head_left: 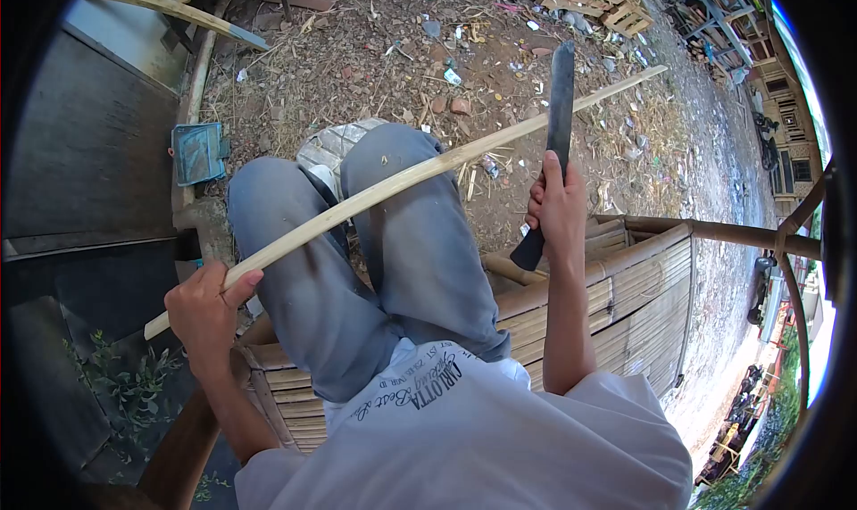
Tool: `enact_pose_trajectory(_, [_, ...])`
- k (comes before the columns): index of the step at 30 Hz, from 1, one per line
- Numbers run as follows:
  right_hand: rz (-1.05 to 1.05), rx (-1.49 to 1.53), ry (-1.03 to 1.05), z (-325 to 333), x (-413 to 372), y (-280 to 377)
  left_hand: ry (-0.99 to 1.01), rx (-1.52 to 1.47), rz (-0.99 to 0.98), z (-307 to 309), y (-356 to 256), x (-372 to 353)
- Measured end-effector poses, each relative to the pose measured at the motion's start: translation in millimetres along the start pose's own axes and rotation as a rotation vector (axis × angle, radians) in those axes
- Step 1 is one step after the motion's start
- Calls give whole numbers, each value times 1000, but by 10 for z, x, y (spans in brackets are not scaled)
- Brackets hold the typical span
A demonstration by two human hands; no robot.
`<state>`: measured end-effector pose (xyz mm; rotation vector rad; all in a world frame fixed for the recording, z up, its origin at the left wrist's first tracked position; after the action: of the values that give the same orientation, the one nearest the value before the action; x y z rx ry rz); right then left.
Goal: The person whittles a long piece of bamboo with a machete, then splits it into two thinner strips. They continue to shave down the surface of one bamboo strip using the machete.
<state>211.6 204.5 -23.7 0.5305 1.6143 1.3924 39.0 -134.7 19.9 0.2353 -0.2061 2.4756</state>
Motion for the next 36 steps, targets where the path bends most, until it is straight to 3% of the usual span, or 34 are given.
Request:
enact_pose_trajectory(1, [-4, -16, -8, 12, 4, 41, 0, -6, 4, -1, -20, 2])
enact_pose_trajectory(5, [62, -195, 335, -223, -408, -241, -4, 14, 10, 54, -67, 49])
enact_pose_trajectory(6, [59, -192, 333, -129, -296, -217, -40, 6, -9, 81, -73, 34])
enact_pose_trajectory(8, [-68, -61, 29, 142, 13, -137, -59, 26, -20, 104, -56, -2])
enact_pose_trajectory(13, [-82, -135, 107, -203, -392, -167, -86, 14, -11, 67, -109, -1])
enact_pose_trajectory(16, [-103, -140, 220, 140, -72, -261, -156, 15, -32, 101, -63, -28])
enact_pose_trajectory(18, [-50, -46, -53, 334, 193, -226, -154, 47, -43, 64, -46, -66])
enact_pose_trajectory(19, [-46, -48, -58, 323, 169, -218, -156, 41, -45, 46, -57, -51])
enact_pose_trajectory(21, [-100, 56, 93, 146, -6, -213, -137, 30, -39, 6, -100, -31])
enact_pose_trajectory(22, [-58, -34, 237, -61, -245, -238, -135, 26, -42, -4, -108, -37])
enact_pose_trajectory(26, [20, -200, 273, 108, -41, -278, -118, -5, -28, -18, -42, -48])
enact_pose_trajectory(28, [-52, -32, -52, 402, 349, -200, -108, -4, -17, -23, -59, -77])
enact_pose_trajectory(29, [-50, -35, -53, 399, 314, -215, -124, 1, -26, -10, -80, -53])
enact_pose_trajectory(32, [-20, -160, 225, -40, -158, -267, -140, 13, -30, 12, -107, -19])
enact_pose_trajectory(36, [133, -316, 345, 113, -59, -250, -160, 8, -44, 3, -66, -14])
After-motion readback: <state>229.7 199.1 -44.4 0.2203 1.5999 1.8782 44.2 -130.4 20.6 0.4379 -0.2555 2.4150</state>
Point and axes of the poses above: each hand's wrist, its own x-axis towards the middle knuckle, its own z-axis out of the back of the hand, y = z × x, the point moved 2 cm from there along x, towards the middle knuckle, and after that the axes turned 3 degrees about z, right-handed, at the moved point
